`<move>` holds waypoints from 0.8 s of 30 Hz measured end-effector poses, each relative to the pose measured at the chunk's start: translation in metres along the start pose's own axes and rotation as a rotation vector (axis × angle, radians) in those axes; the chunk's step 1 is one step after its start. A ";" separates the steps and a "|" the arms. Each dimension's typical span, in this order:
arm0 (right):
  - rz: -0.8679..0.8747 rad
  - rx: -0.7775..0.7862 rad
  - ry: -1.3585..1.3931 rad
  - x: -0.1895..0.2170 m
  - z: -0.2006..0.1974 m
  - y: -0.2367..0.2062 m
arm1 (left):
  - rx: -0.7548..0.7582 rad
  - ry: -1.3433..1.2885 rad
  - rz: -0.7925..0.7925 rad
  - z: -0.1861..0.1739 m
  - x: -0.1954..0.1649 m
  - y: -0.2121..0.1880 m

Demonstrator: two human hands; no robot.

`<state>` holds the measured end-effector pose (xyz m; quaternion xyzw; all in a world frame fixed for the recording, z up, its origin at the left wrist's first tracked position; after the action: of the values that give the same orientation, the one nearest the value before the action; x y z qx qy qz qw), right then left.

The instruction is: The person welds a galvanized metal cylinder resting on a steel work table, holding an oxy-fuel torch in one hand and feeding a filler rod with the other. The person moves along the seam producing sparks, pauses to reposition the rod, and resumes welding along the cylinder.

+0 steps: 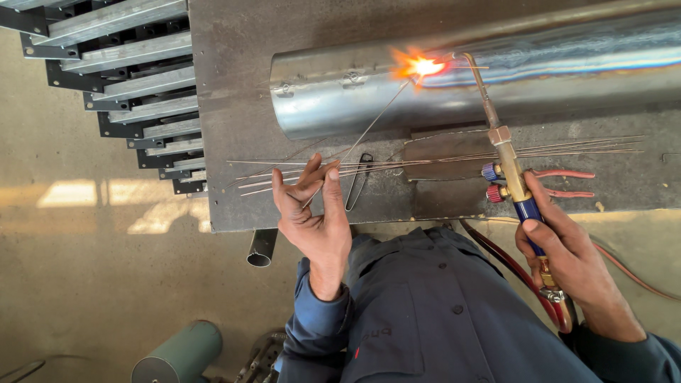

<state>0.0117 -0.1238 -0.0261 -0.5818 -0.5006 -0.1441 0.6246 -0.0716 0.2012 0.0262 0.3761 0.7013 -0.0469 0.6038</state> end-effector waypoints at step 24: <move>-0.042 0.012 -0.012 -0.001 0.000 0.003 | -0.012 -0.020 0.000 0.002 0.000 0.001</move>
<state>0.0136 -0.1233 -0.0292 -0.5683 -0.5171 -0.1507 0.6220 -0.0691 0.2007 0.0255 0.3719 0.6953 -0.0464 0.6133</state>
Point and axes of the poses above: each hand's wrist, its own y-axis towards the middle knuckle, its own z-axis out of the palm, x = y × z, the point moved 5 cm from there along y, towards the middle knuckle, and after that the axes turned 1 degree about -z, right-handed, at the moved point
